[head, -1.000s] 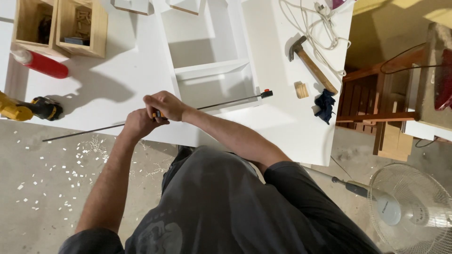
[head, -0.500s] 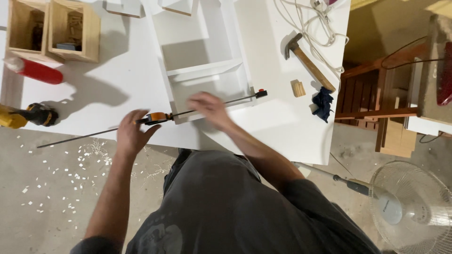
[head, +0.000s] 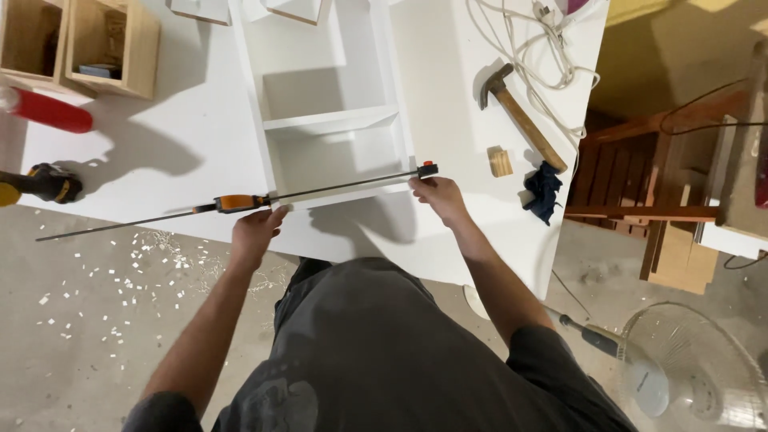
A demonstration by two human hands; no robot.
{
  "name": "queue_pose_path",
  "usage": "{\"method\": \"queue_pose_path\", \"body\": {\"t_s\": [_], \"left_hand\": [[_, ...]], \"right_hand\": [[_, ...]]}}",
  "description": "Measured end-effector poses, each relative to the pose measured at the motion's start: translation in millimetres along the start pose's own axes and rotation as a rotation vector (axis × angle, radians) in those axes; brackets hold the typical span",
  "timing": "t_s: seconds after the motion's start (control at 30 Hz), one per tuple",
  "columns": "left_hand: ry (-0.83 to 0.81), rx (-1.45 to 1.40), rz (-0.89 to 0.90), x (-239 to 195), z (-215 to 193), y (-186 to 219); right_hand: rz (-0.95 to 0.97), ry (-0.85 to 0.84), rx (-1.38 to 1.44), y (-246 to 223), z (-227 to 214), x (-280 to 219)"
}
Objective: Assembling a white wooden shelf unit using glue, a hammer, a power drill, and clamps
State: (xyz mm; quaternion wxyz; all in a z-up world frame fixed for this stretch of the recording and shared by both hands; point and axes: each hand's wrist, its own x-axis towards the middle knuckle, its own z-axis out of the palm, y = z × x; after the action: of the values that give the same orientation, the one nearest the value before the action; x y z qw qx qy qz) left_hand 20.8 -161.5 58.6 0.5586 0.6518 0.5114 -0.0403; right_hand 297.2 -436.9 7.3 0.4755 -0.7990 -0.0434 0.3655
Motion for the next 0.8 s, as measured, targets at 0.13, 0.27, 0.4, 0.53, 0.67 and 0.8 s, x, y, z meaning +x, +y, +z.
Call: {"method": "queue_pose_path", "body": {"t_s": [0.13,0.27,0.4,0.53,0.67,0.8], "left_hand": [[0.069,-0.306,-0.118,-2,5,6],[0.080,-0.394,-0.121,12,9,-7],[0.072,-0.395,-0.123,35,11,-22],[0.071,-0.392,-0.158,36,13,-22],[0.081,-0.380,-0.158,43,11,-34],[0.061,-0.363,-0.144,43,9,-31]], "right_hand": [[0.002,-0.038,-0.136,2,-4,1],[0.018,-0.053,-0.393,-3,-5,3],[-0.012,-0.096,-0.388,-5,-13,14],[-0.018,-0.127,-0.404,-5,-12,14],[-0.013,-0.078,-0.393,1,-6,13],[0.003,-0.082,-0.390,7,-8,14]]}}
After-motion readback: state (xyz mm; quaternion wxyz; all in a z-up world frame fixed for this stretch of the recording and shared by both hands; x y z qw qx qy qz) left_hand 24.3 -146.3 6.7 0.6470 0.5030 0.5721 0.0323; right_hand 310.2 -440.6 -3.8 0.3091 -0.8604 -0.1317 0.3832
